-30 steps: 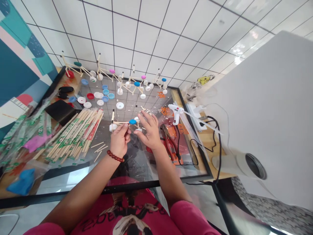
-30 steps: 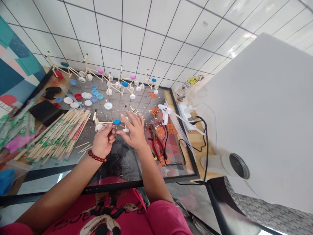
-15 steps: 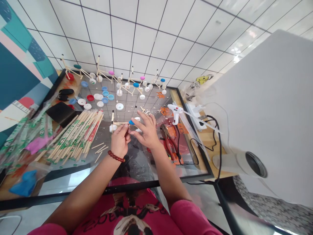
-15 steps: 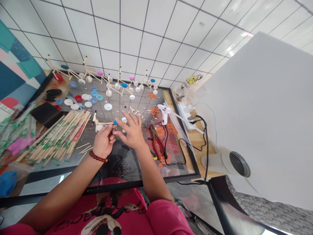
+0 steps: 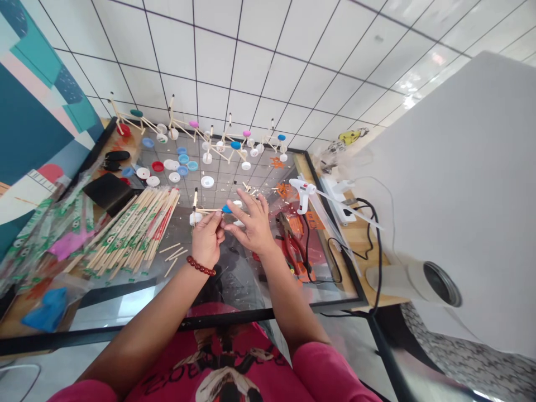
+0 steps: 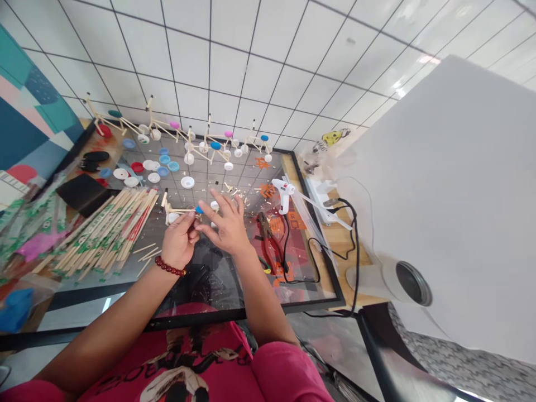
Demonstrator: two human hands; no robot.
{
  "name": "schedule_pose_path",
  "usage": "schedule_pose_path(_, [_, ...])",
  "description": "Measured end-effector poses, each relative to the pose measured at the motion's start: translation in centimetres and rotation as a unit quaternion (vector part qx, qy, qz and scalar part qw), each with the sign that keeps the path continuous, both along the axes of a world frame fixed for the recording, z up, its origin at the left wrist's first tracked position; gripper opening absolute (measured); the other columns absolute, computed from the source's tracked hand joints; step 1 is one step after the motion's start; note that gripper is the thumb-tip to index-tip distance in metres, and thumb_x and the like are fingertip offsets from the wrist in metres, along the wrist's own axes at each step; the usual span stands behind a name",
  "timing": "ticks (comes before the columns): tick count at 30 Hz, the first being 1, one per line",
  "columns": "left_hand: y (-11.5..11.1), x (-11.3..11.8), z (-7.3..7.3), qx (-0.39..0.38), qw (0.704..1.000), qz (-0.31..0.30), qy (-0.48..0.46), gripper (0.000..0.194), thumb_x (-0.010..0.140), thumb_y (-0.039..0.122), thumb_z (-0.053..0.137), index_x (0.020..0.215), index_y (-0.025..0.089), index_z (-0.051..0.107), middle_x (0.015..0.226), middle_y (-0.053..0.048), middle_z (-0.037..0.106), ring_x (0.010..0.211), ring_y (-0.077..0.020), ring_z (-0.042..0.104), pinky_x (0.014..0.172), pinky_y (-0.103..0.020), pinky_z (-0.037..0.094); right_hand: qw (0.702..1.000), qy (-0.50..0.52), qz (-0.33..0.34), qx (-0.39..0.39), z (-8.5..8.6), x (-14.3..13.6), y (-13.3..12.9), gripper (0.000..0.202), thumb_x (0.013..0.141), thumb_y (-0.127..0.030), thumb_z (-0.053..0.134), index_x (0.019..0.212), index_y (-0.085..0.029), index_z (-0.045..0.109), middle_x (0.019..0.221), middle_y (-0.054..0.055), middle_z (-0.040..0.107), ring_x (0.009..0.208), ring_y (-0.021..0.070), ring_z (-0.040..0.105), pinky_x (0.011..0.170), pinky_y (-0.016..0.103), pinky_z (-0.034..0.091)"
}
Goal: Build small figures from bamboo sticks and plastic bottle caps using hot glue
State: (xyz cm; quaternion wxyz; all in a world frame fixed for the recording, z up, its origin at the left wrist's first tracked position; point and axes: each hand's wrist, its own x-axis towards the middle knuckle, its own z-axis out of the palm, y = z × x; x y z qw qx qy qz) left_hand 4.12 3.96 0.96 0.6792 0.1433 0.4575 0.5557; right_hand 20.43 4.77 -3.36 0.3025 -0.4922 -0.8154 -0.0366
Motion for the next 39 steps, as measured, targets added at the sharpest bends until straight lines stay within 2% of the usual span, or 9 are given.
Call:
schedule_pose_path(2, [0.0,0.0,0.0,0.0,1.0,-0.001,0.002,0.027,0.083,0.027,0.094,0.078,0.017,0.069,0.059,0.005,0.058,0.043,-0.0028,0.041,0.042,-0.014,0.024,1.0,0.017,-0.005,0.016,0.0,0.1,-0.2,0.064,0.113,-0.07,0.054,0.162,-0.031,0.065,0.178,0.016,0.053,0.155,0.0372,0.06,0.135,0.064,0.037])
schedule_pose_path(8, [0.0,0.0,0.1,0.01,1.0,-0.011,0.018,0.031,0.083,0.031,0.095,0.078,0.018,0.068,0.06,0.005,0.057,0.043,-0.0036,0.04,0.042,-0.015,0.024,1.0,-0.012,-0.017,0.01,-0.1,0.4,-0.6,0.059,0.102,-0.058,0.08,0.156,-0.039,0.069,0.173,0.011,0.059,0.156,0.0364,0.058,0.135,0.069,0.036])
schedule_pose_path(14, [0.0,0.1,0.0,0.014,1.0,-0.004,0.011,0.029,0.086,0.028,0.093,0.077,0.016,0.068,0.06,0.004,0.057,0.043,-0.0029,0.041,0.043,-0.015,0.025,1.0,0.02,-0.002,-0.008,-0.1,0.2,-0.3,0.053,0.106,-0.066,0.073,0.152,-0.041,0.071,0.173,0.009,0.06,0.157,0.0362,0.058,0.137,0.068,0.033])
schedule_pose_path(18, [-0.1,0.0,-0.2,0.008,1.0,0.007,-0.003,0.025,0.085,0.026,0.093,0.081,0.015,0.071,0.06,0.004,0.059,0.043,-0.003,0.042,0.042,-0.015,0.025,0.995,0.094,-0.009,-0.042,-0.1,0.0,-0.3,0.074,0.106,-0.074,0.065,0.167,-0.031,0.058,0.175,0.017,0.056,0.16,0.0386,0.055,0.137,0.063,0.037])
schedule_pose_path(21, [0.1,0.0,-0.4,0.006,1.0,-0.001,-0.021,0.025,0.086,0.028,0.094,0.092,0.015,0.074,0.059,0.006,0.056,0.042,-0.0029,0.04,0.041,-0.014,0.024,0.987,0.143,-0.004,-0.07,-0.4,-0.1,-0.5,0.08,0.105,-0.073,0.067,0.171,-0.029,0.054,0.176,0.018,0.055,0.162,0.0417,0.052,0.136,0.066,0.039])
schedule_pose_path(25, [0.5,-0.2,-0.6,0.001,0.997,-0.027,-0.077,0.022,0.094,0.028,0.09,0.105,0.018,0.074,0.059,0.008,0.052,0.041,-0.0023,0.036,0.04,-0.013,0.023,0.977,0.188,0.0,-0.099,-1.0,-0.3,-0.8,0.067,0.104,-0.067,0.07,0.163,-0.036,0.063,0.172,0.012,0.061,0.162,0.0387,0.054,0.136,0.067,0.041])
schedule_pose_path(30, [0.5,-0.2,-0.9,0.009,0.991,-0.036,-0.131,0.016,0.099,0.029,0.086,0.103,0.018,0.075,0.06,0.007,0.054,0.039,-0.0026,0.036,0.037,-0.012,0.026,0.955,0.279,0.005,-0.101,-0.8,-0.9,-0.1,0.053,0.106,-0.055,0.073,0.154,-0.03,0.072,0.162,0.013,0.071,0.154,0.0314,0.063,0.134,0.056,0.047])
schedule_pose_path(36, [0.5,0.1,-1.1,0.0,0.993,0.0,-0.116,0.013,0.104,0.031,0.079,0.101,0.018,0.076,0.057,0.007,0.054,0.037,-0.0033,0.036,0.037,-0.012,0.024,0.954,0.274,0.004,-0.124,-0.3,-2.2,0.9,0.043,0.098,-0.042,0.088,0.136,-0.025,0.08,0.154,0.012,0.077,0.15,0.028,0.067,0.137,0.049,0.044])
schedule_pose_path(39, [0.5,0.1,-0.9,-0.001,0.995,0.0,-0.104,0.016,0.105,0.029,0.078,0.096,0.017,0.075,0.055,0.007,0.052,0.037,-0.0032,0.035,0.038,-0.013,0.023,0.951,0.285,0.007,-0.123,-0.4,-2.6,1.3,0.034,0.1,-0.04,0.084,0.131,-0.024,0.081,0.149,0.011,0.08,0.146,0.0269,0.07,0.134,0.049,0.047])
